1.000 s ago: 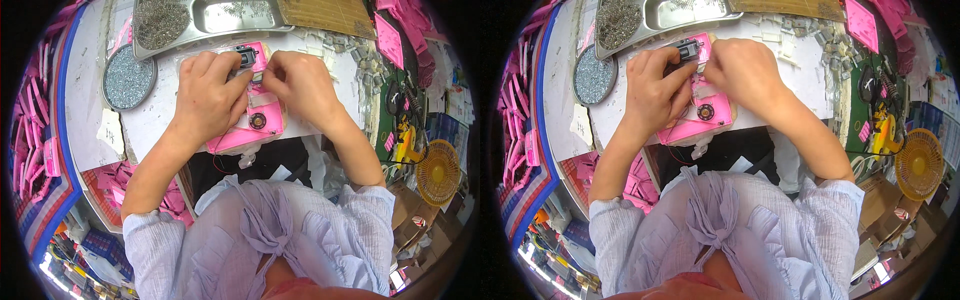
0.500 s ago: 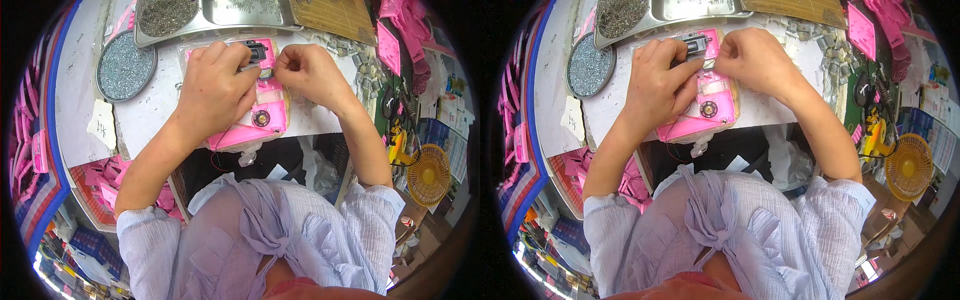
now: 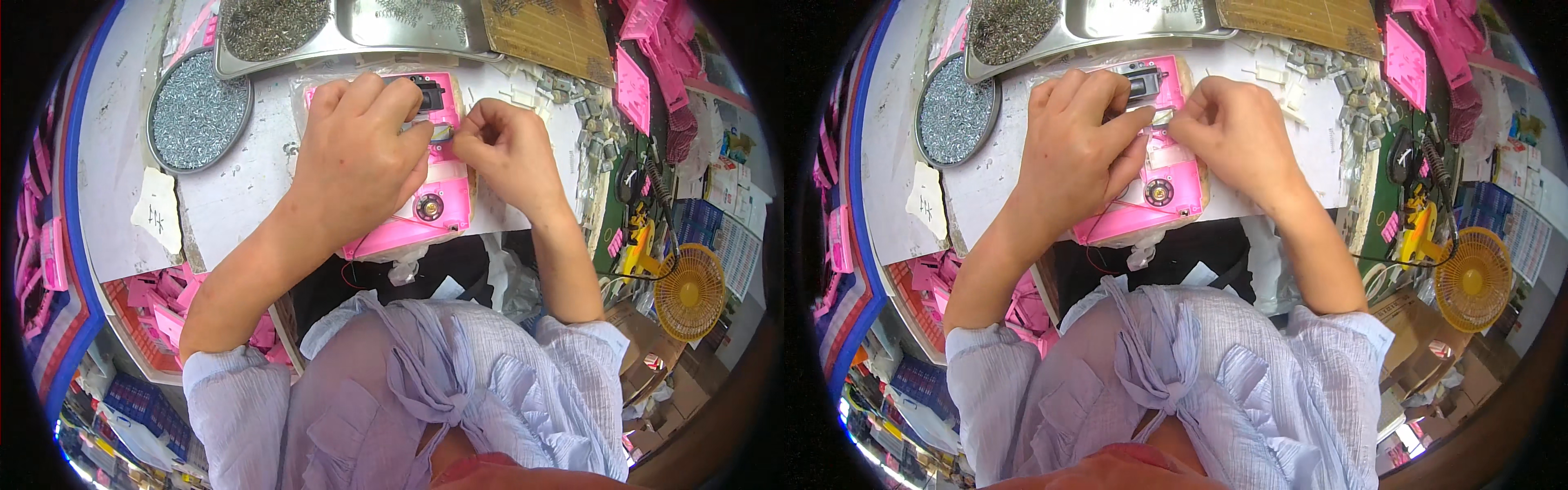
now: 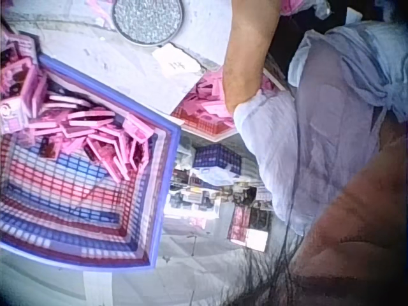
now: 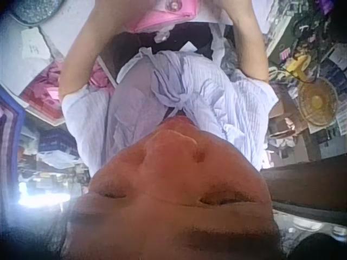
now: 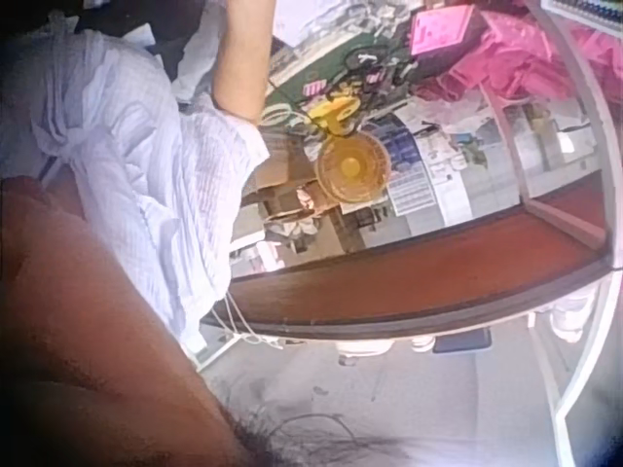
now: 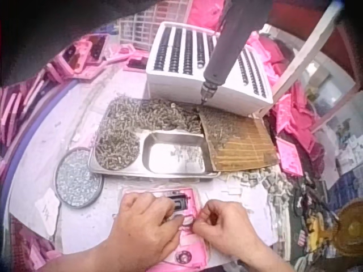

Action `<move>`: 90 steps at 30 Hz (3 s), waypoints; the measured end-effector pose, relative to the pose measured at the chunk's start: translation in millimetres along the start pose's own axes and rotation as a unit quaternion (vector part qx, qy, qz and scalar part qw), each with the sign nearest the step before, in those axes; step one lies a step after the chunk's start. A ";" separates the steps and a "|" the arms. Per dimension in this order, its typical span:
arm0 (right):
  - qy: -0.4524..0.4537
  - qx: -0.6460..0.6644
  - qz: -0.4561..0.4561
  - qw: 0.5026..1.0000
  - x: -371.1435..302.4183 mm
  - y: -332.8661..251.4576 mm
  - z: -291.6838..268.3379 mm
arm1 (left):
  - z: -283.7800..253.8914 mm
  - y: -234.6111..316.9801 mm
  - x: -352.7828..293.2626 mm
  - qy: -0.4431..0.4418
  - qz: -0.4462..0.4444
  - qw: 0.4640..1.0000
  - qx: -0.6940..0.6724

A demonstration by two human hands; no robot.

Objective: Assembling electronic toy components by soldering wires and screwing parts together on a factory workbench.

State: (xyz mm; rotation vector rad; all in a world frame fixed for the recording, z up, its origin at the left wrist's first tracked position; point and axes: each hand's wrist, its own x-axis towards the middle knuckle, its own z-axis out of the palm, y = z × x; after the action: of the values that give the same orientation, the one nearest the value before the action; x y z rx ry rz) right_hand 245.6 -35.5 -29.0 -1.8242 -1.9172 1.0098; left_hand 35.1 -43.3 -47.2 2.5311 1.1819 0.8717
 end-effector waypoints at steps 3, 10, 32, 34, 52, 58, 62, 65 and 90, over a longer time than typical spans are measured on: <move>0.023 0.077 0.031 0.996 -5.3 5.2 5.7 | 0.8 2.5 1.6 0.005 -0.007 1.000 -0.005; 0.034 -0.009 -0.031 0.999 -3.5 -5.7 2.6 | 11.1 -2.2 11.6 0.014 0.012 1.000 -0.004; 0.108 0.002 -0.167 0.980 -19.6 12.2 9.7 | 14.8 -5.8 10.5 0.017 0.016 0.999 -0.032; 0.105 0.020 -0.143 0.984 -18.9 10.9 10.7 | 15.0 -6.0 10.3 0.015 0.015 0.999 -0.030; 0.063 0.174 0.011 0.983 -13.3 14.2 17.7 | 15.1 -0.7 17.7 0.017 -0.030 0.997 -0.074; 0.067 0.138 0.010 0.988 -12.3 11.6 16.5 | 15.9 4.3 24.7 0.010 -0.059 0.997 -0.044; 0.102 0.036 -0.074 0.991 -15.5 8.8 14.7 | 15.4 5.9 26.5 -0.001 -0.066 0.997 -0.038; 0.166 -0.057 -0.222 0.959 -20.2 13.7 16.8 | 16.4 6.2 26.6 0.001 -0.067 0.997 -0.036; -0.058 0.235 0.069 0.968 -4.4 12.8 -3.0 | 19.5 -2.7 22.7 -0.001 -0.020 0.998 -0.055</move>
State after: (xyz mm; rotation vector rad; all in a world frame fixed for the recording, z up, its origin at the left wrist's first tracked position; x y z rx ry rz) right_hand 257.7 -39.7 -34.4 -1.6614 -1.4530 1.4968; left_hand 56.4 -23.4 -54.4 2.4109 1.1474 0.8994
